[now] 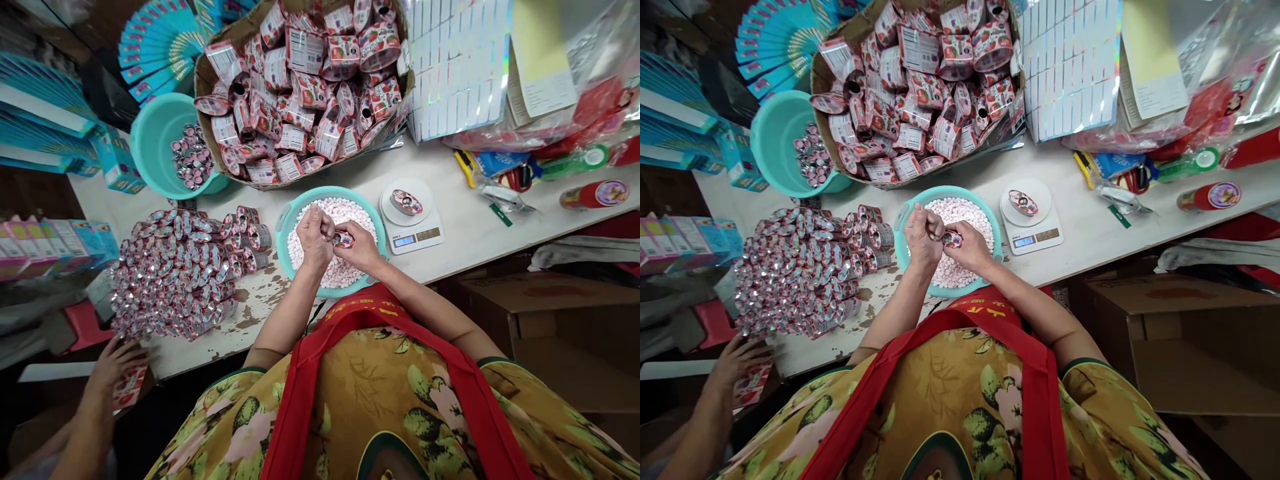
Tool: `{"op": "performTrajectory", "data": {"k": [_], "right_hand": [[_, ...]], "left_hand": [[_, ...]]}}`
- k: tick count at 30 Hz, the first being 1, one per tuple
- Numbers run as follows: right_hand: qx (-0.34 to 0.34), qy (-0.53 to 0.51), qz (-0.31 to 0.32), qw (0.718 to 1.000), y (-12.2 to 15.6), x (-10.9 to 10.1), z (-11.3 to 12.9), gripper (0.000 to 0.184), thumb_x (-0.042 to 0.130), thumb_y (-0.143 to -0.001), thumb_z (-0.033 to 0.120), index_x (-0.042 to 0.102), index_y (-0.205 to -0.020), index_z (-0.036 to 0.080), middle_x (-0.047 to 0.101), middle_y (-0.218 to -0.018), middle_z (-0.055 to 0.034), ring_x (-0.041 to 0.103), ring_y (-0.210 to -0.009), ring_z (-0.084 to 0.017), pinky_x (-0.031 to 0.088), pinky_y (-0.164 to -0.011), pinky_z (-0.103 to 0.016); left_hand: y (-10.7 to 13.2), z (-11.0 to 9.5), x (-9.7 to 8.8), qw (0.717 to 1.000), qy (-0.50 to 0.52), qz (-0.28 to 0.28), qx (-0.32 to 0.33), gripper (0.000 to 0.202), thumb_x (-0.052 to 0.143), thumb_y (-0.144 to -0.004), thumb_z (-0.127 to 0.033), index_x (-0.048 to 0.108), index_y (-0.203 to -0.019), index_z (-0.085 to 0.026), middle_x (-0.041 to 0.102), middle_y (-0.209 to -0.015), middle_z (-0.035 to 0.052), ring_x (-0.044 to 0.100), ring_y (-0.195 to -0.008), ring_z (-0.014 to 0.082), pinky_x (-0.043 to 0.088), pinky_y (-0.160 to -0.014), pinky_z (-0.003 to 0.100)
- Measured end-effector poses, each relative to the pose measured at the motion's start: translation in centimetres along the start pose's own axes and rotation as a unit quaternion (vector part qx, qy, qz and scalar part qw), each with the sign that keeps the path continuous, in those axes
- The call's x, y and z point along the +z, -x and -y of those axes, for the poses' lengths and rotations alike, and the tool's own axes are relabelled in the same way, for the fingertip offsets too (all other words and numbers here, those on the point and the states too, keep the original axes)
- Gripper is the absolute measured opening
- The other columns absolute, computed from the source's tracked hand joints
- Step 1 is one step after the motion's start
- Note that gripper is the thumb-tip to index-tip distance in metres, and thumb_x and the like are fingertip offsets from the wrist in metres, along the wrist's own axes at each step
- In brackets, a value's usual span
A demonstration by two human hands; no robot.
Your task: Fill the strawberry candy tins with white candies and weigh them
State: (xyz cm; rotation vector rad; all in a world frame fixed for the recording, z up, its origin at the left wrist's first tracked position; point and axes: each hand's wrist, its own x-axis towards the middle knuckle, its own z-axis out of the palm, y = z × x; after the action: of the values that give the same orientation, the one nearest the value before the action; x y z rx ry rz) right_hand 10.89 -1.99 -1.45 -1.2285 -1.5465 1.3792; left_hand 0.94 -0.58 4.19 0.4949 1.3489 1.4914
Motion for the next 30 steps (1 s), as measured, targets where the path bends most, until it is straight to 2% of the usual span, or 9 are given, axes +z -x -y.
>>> {"op": "performTrajectory", "data": {"k": [5, 8, 10, 14, 16, 18, 21, 25, 30], "right_hand": [[-0.011, -0.038, 0.009, 0.999, 1.4, -2.5, 0.2, 0.032, 0.075, -0.07, 0.025, 0.072, -0.102, 0.021, 0.072, -0.101, -0.0038, 0.067, -0.096, -0.021, 0.051, -0.091, -0.035], [0.02, -0.065, -0.012, 0.998, 3.4, -7.2, -0.1, 0.041, 0.083, -0.069, 0.035, 0.073, -0.106, 0.023, 0.073, -0.107, -0.0039, 0.069, -0.099, -0.021, 0.054, -0.093, -0.036], [0.056, -0.056, -0.105, 0.991, 4.4, -11.2, -0.9, 0.046, 0.084, -0.07, 0.04, 0.072, -0.111, 0.024, 0.074, -0.107, -0.0035, 0.07, -0.097, -0.02, 0.057, -0.091, -0.036], [0.068, 0.009, -0.326, 0.943, 3.6, -17.9, -4.3, 0.055, 0.085, -0.068, 0.041, 0.067, -0.116, 0.021, 0.072, -0.109, -0.005, 0.07, -0.099, -0.021, 0.057, -0.095, -0.04], [0.072, 0.033, -0.349, 0.934, 2.1, -19.4, -6.2, 0.055, 0.085, -0.067, 0.041, 0.066, -0.114, 0.019, 0.07, -0.109, -0.0058, 0.07, -0.101, -0.023, 0.056, -0.098, -0.042], [0.082, 0.041, -0.332, 0.939, 0.5, -19.6, -8.1, 0.055, 0.083, -0.067, 0.042, 0.066, -0.113, 0.018, 0.07, -0.109, -0.0071, 0.069, -0.103, -0.024, 0.055, -0.1, -0.043], [0.096, 0.041, -0.289, 0.952, -1.7, -18.3, -10.6, 0.058, 0.08, -0.067, 0.043, 0.065, -0.116, 0.016, 0.07, -0.113, -0.0098, 0.068, -0.105, -0.025, 0.054, -0.102, -0.044], [0.103, 0.051, -0.244, 0.963, -2.9, -16.5, -12.5, 0.06, 0.075, -0.072, 0.048, 0.062, -0.12, 0.015, 0.069, -0.117, -0.012, 0.066, -0.109, -0.024, 0.053, -0.104, -0.044], [0.039, 0.144, -0.24, 0.959, -0.9, -14.7, -8.6, 0.07, 0.071, -0.079, 0.058, 0.056, -0.135, 0.02, 0.054, -0.142, -0.0159, 0.049, -0.139, -0.032, 0.044, -0.113, -0.051]], "left_hand": [[-2.3, -1.1, -0.8, 0.996, 0.037, 0.017, -0.083, 0.051, 0.063, -0.09, -0.059, 0.044, -0.065, -0.019, 0.026, -0.051, -0.0087, 0.021, -0.04, 0.0051, 0.017, -0.039, 0.02], [-4.0, 0.4, -0.6, 0.996, -0.063, 0.022, -0.054, 0.044, 0.065, -0.09, -0.054, 0.051, -0.068, -0.019, 0.035, -0.052, -0.0073, 0.027, -0.042, 0.0059, 0.021, -0.042, 0.02], [-4.7, 2.4, 0.6, 0.973, -0.21, 0.094, -0.01, 0.032, 0.068, -0.089, -0.045, 0.06, -0.073, -0.018, 0.048, -0.057, -0.0048, 0.037, -0.047, 0.0072, 0.029, -0.049, 0.021], [-5.1, 6.9, 5.1, 0.795, -0.506, 0.322, 0.09, 0.014, 0.072, -0.086, -0.028, 0.073, -0.1, -0.023, 0.069, -0.077, 0.0017, 0.059, -0.068, 0.0169, 0.039, -0.069, 0.028], [-5.3, 8.6, 7.4, 0.705, -0.588, 0.38, 0.113, 0.017, 0.068, -0.088, -0.021, 0.072, -0.104, -0.024, 0.071, -0.081, 0.006, 0.064, -0.078, 0.023, 0.039, -0.074, 0.031], [-5.7, 9.8, 8.9, 0.674, -0.612, 0.399, 0.112, 0.015, 0.062, -0.09, -0.013, 0.072, -0.096, -0.021, 0.07, -0.079, 0.0095, 0.066, -0.082, 0.0258, 0.037, -0.075, 0.032], [-6.3, 9.8, 9.2, 0.708, -0.581, 0.384, 0.114, 0.018, 0.06, -0.088, -0.008, 0.069, -0.079, -0.019, 0.067, -0.075, 0.0099, 0.064, -0.077, 0.0244, 0.034, -0.072, 0.031], [-5.6, 5.6, 6.7, 0.777, -0.512, 0.334, 0.15, 0.01, 0.068, -0.087, -0.019, 0.071, -0.077, -0.021, 0.069, -0.082, 0.0074, 0.061, -0.075, 0.021, 0.033, -0.067, 0.028], [-1.8, -0.8, 2.0, 0.875, -0.391, 0.27, 0.095, 0.007, 0.078, -0.079, -0.026, 0.077, -0.076, -0.02, 0.067, -0.066, 0.0028, 0.052, -0.06, 0.0149, 0.031, -0.059, 0.026]]}}
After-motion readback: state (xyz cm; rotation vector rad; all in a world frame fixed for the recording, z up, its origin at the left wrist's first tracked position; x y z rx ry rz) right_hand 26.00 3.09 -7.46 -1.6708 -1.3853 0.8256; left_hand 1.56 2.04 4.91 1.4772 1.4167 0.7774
